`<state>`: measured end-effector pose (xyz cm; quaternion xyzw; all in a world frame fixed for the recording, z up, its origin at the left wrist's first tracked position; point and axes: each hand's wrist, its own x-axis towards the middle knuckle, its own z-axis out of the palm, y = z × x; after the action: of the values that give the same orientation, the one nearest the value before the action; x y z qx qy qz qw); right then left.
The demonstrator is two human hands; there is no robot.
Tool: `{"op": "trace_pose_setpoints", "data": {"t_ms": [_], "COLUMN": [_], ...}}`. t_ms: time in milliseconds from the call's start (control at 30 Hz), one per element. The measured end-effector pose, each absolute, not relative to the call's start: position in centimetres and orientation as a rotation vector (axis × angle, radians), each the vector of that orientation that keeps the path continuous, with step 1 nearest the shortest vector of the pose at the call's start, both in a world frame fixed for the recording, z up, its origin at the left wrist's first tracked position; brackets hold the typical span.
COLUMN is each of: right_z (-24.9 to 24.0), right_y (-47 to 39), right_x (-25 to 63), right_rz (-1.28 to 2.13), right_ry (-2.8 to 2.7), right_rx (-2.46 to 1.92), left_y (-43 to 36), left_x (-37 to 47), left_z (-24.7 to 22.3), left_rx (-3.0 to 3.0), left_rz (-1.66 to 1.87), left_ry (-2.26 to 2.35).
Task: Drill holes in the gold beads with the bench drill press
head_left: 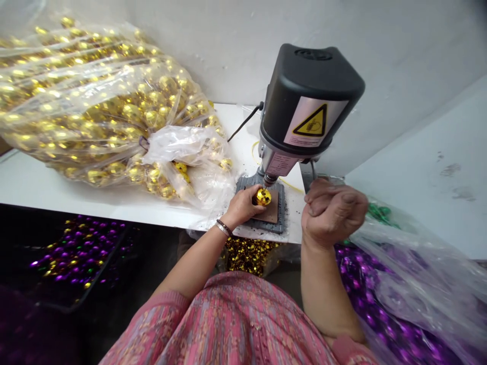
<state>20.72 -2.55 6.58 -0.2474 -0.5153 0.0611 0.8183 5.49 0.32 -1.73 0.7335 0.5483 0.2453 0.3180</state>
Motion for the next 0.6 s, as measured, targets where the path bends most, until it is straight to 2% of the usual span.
{"op": "trace_pose_setpoints", "data": {"t_ms": [100, 367, 600], "right_z": [7.4, 14.5, 15.6], "right_y": [-2.5, 0.6, -0.9], "right_x": [20.5, 20.6, 20.1], "right_rz": [0.148, 0.246, 0.413], "right_ry": [-1.063, -0.995, -0.825], "right_rx": [-0.508, -0.436, -0.659], "left_y": [0.3, -1.3, -5.3], "left_x": [5.6, 4.8, 1.8], "left_z": [-1.7, -1.8, -1.0], "left_rx": [1.936, 1.834, 1.965], "left_rz": [0.638, 0.724, 0.577], "left_ry": [1.457, 1.378, 1.089]}}
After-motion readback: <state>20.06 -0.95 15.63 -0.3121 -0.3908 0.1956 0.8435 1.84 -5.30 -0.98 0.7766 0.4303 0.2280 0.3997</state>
